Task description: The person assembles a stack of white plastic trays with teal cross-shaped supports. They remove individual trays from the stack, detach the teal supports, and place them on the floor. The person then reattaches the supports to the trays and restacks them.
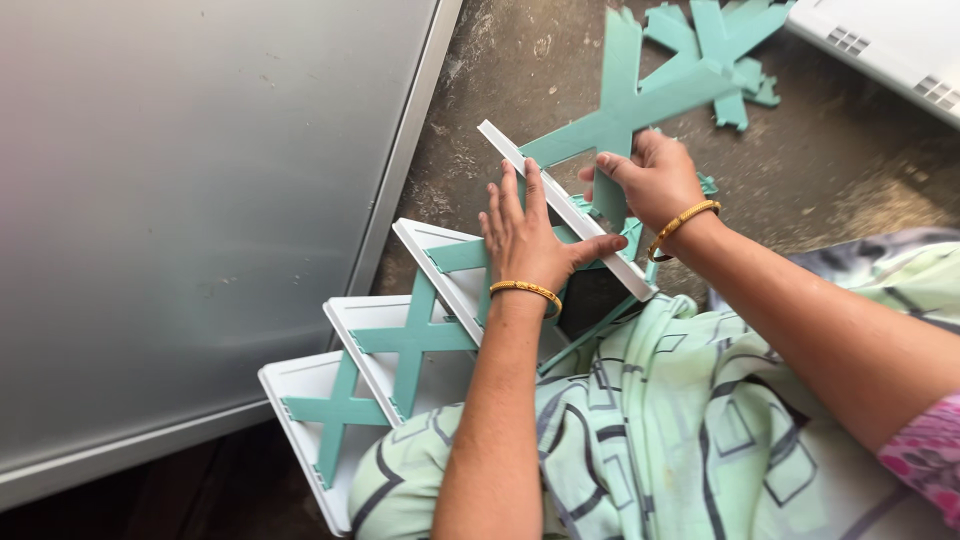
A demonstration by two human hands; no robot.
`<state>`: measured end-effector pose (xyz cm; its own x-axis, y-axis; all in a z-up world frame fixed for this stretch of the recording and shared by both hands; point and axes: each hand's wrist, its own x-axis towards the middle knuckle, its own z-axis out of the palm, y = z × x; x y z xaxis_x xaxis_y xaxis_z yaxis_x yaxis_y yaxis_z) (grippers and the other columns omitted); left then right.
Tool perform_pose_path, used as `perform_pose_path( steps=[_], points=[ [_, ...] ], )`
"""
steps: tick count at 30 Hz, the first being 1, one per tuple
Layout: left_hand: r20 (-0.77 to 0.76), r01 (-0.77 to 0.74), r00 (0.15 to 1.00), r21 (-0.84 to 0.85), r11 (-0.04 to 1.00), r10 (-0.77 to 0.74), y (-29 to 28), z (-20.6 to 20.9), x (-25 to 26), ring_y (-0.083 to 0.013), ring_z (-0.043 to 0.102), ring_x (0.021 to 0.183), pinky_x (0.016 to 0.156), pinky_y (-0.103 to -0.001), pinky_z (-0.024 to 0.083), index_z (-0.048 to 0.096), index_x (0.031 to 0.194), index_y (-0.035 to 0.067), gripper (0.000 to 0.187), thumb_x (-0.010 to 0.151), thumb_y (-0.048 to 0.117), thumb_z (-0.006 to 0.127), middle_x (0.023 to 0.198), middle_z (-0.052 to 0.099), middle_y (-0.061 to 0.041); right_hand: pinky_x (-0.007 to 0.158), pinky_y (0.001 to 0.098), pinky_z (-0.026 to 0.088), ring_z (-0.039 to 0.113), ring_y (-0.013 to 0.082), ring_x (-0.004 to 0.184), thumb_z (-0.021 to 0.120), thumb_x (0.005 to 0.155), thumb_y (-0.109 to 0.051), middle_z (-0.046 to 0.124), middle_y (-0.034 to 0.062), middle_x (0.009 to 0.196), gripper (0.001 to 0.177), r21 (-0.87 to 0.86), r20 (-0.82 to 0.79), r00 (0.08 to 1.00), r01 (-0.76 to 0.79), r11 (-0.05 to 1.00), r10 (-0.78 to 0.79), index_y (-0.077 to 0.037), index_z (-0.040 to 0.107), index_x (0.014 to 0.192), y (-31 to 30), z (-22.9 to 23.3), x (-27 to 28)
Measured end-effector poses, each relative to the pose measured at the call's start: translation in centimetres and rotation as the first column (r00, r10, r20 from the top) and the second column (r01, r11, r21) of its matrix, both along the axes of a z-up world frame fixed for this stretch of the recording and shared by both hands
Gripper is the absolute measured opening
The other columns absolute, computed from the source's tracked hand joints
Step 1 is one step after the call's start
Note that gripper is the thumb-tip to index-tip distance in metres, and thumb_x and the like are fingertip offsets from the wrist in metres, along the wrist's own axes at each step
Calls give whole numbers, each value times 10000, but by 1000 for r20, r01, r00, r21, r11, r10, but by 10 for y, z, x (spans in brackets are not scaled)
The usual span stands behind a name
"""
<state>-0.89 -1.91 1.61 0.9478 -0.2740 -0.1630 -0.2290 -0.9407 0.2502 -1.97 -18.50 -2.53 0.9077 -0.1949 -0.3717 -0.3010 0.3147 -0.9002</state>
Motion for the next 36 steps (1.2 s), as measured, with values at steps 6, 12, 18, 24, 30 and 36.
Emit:
perform_pose_path(
  steps=[6,12,18,24,30,36],
  points=[
    [21,1,1000,-22,1000,-1,3,-2,0,-427,160,1539,1212,-588,147,219,1607,97,1499,457,869,793,1672,178,-214,701,352,647,764,228,826,600,1014,-174,757,132,1026,181,385,-111,990,-35,922,84,-15,595,1099,-6,-44,7],
    [54,8,999,-32,999,-7,6,-9,1,-411,165,1539,1224,-559,155,223,1603,109,1482,463,857,801,1678,167,-188,701,352,628,793,218,857,666,979,-168,793,108,960,221,-417,290,954,51,908,79,-2,637,1121,-2,3,-2],
    [9,-4,1000,-1,1000,4,4,-9,2,-390,135,1534,1229,-545,125,212,1596,126,1491,446,862,811,1668,137,-177,650,381,587,754,260,790,750,933,-180,768,133,887,296,-807,338,919,170,566,205,9,645,1134,11,40,-16],
    [-1,-13,1000,-9,1000,13,6,-10,2,-384,144,1535,1231,-532,132,199,1610,148,1512,431,904,771,1678,141,-157,615,312,622,757,172,751,644,968,-216,797,81,933,252,-295,166,981,-50,954,103,-6,641,1108,-4,-1,0],
    [12,-19,1000,-2,1000,19,5,-12,3,-380,150,1540,1234,-535,131,193,1614,162,1521,418,924,741,1678,156,-148,535,279,593,710,186,652,612,1019,-237,761,105,902,235,140,-168,973,-138,980,161,-20,645,1105,-11,-36,3],
    [-10,-14,1000,-5,1000,14,5,-10,3,-386,141,1532,1229,-536,122,192,1609,155,1517,427,913,766,1675,137,-165,621,315,647,783,183,781,650,982,-203,780,99,908,229,-224,201,977,-27,974,74,7,645,1073,-7,-20,9]
  ],
)
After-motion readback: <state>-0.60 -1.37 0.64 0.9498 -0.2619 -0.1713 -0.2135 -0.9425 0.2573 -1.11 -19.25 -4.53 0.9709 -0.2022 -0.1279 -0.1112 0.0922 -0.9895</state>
